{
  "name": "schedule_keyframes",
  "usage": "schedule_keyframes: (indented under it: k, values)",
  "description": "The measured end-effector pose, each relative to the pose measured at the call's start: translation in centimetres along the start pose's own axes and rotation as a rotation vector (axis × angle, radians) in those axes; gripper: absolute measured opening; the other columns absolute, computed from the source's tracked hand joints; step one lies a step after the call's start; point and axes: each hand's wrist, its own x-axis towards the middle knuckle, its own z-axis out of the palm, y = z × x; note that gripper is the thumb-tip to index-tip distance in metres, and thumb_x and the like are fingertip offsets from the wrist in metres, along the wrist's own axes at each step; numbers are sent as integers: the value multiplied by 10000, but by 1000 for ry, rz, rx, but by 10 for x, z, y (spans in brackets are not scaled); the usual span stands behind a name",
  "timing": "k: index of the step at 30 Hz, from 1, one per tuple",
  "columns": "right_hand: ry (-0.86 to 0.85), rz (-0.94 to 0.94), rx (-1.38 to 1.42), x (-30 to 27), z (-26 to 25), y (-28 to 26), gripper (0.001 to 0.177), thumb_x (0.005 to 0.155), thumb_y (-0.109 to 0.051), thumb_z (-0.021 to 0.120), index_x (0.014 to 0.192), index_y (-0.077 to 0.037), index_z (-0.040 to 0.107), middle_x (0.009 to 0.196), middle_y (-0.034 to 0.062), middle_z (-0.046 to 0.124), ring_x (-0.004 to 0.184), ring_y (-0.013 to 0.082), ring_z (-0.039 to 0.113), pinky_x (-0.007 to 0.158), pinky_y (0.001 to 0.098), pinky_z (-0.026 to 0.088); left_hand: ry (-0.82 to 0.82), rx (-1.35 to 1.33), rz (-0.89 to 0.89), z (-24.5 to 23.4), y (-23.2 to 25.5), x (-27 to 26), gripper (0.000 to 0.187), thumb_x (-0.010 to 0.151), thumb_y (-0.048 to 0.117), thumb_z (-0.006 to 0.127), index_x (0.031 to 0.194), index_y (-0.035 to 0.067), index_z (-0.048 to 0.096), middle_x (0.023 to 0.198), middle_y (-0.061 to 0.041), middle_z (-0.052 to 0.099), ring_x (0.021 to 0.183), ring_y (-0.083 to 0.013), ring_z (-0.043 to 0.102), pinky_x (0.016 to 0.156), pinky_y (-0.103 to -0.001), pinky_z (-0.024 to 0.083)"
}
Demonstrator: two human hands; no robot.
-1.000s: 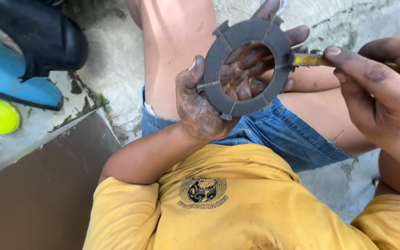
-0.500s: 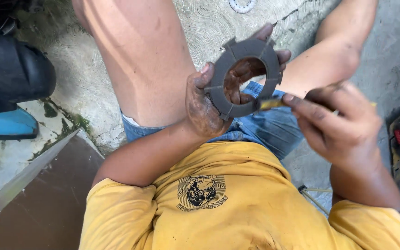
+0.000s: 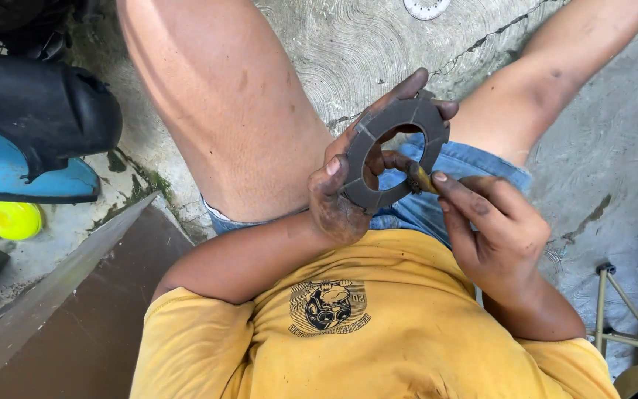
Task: Cleaning a circular metal motorcycle component using a small brush while sitting on the floor.
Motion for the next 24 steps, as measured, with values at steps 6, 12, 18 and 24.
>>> schedule_keyframes:
  k: [6, 12, 18, 24]
  values:
    - [14, 34, 24, -5, 0, 12, 275, 863, 209, 730, 1115, 101, 751, 944, 170, 663, 696, 214, 553, 641, 316, 463, 43, -47, -28, -3, 7, 17, 1166, 744, 672, 668, 1655, 18, 347, 1501, -268, 572, 1266, -249, 645, 826, -243, 627]
    - [4, 24, 22, 12, 5, 8, 270, 885, 200, 746, 1141, 113, 754, 958, 185, 664, 688, 220, 530, 642, 324, 450, 10, -146, -158, -12, -1, 11, 1054, 830, 571, 644, 1682, 31, 341, 1531, -190, 587, 1400, -250, 597, 1232, -400, 502]
    - [-25, 25, 19, 11, 6, 10, 264, 902, 199, 749, 1148, 103, 756, 963, 170, 666, 725, 214, 579, 661, 322, 473, 45, -19, -106, -18, 4, 12, 1134, 772, 671, 633, 1658, 24, 347, 1486, -220, 604, 1340, -287, 627, 921, -388, 645]
    - [-31, 1, 35, 4, 10, 15, 254, 872, 193, 742, 1109, 105, 752, 957, 187, 671, 695, 220, 540, 643, 322, 455, 50, -94, -51, -26, 2, 9, 1083, 800, 627, 665, 1662, 45, 362, 1488, -247, 605, 1345, -273, 632, 840, -299, 638]
